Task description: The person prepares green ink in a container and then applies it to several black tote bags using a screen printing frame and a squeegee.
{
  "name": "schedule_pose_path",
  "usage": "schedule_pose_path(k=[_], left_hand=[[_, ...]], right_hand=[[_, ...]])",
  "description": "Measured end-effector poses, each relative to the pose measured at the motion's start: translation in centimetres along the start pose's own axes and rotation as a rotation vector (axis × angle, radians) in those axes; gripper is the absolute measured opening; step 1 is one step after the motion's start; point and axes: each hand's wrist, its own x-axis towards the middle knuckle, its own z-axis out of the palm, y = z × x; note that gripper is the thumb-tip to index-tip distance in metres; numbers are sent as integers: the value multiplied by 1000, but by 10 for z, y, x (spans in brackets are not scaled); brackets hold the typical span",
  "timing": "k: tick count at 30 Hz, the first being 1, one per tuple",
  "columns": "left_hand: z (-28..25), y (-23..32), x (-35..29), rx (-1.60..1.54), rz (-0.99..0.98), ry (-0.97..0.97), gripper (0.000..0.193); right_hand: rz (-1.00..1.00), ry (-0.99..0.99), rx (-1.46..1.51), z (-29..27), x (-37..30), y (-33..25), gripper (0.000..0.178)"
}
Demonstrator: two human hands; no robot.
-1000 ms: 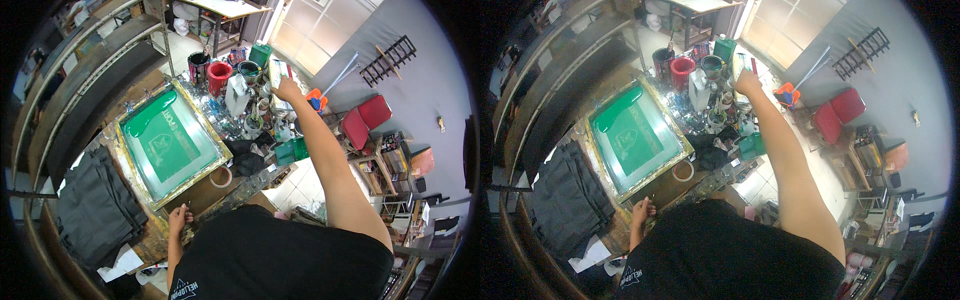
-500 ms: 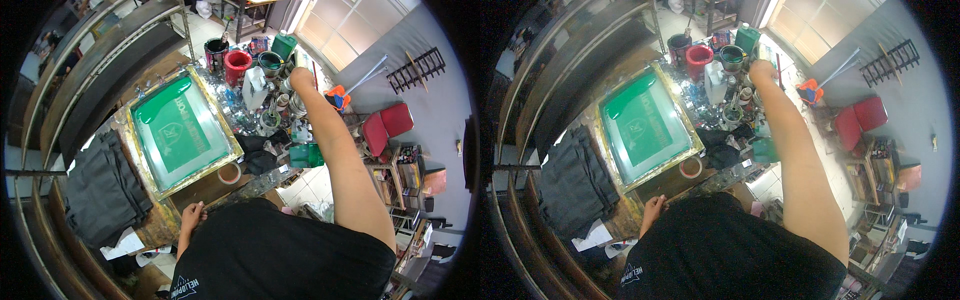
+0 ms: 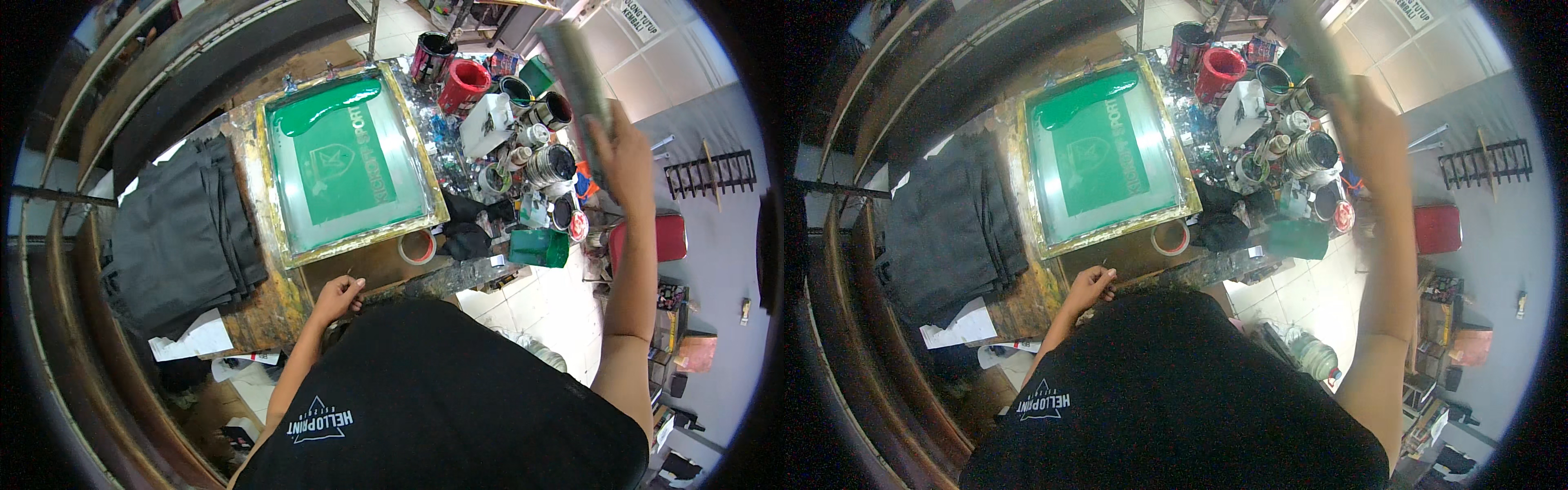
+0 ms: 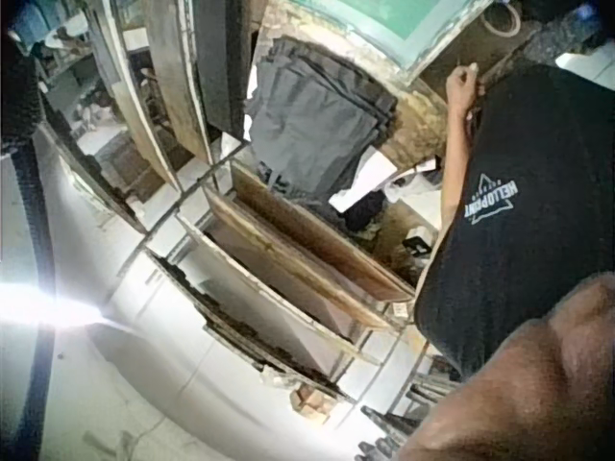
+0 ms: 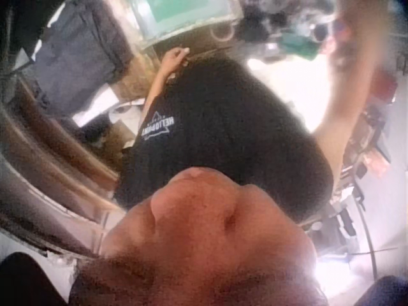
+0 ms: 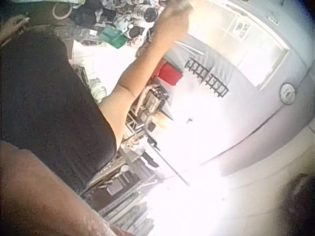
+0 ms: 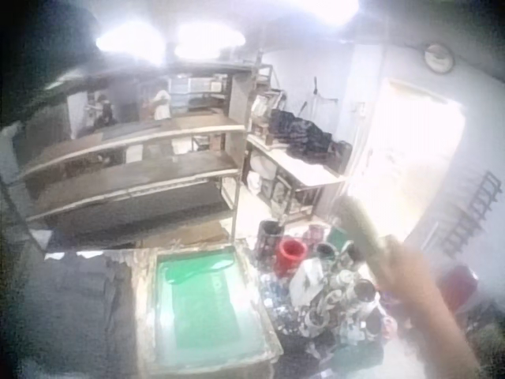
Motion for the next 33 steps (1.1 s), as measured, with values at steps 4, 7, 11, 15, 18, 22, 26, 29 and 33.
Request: schedule_pose_path(k=[4,7,11,15,18,22,26,29,33], left_hand=[[-5,-1,8,158,85,-47,45],[-9,4,6,244,96,-36,49],[-21,-9,0,331,23,6,48],[-26,-29,-25,169,-66,58,44],[-32,-61,-28,26,-55,75,41],[-32,-67,-26,2,-67,82,40],[-30,-43,-22,191,-32,1,42],[-25,-27,-4,372,27,-87,43],[-16,2,10,509,71,-178,42]], right_hand=[[-420,-345,495,39,-23,-100,43],[-713,-490,472,109,-51,-180,30],[-883,-457,368,204,-88,-220,34],[-908,-372,219,230,-123,-240,34],[-827,-292,240,243,-153,-241,34],[-746,-342,264,256,-180,-234,56],[-687,-545,248,241,-176,-246,60],[-644,-382,375,233,-182,-234,60],[-356,-254,760,189,-208,-193,53]])
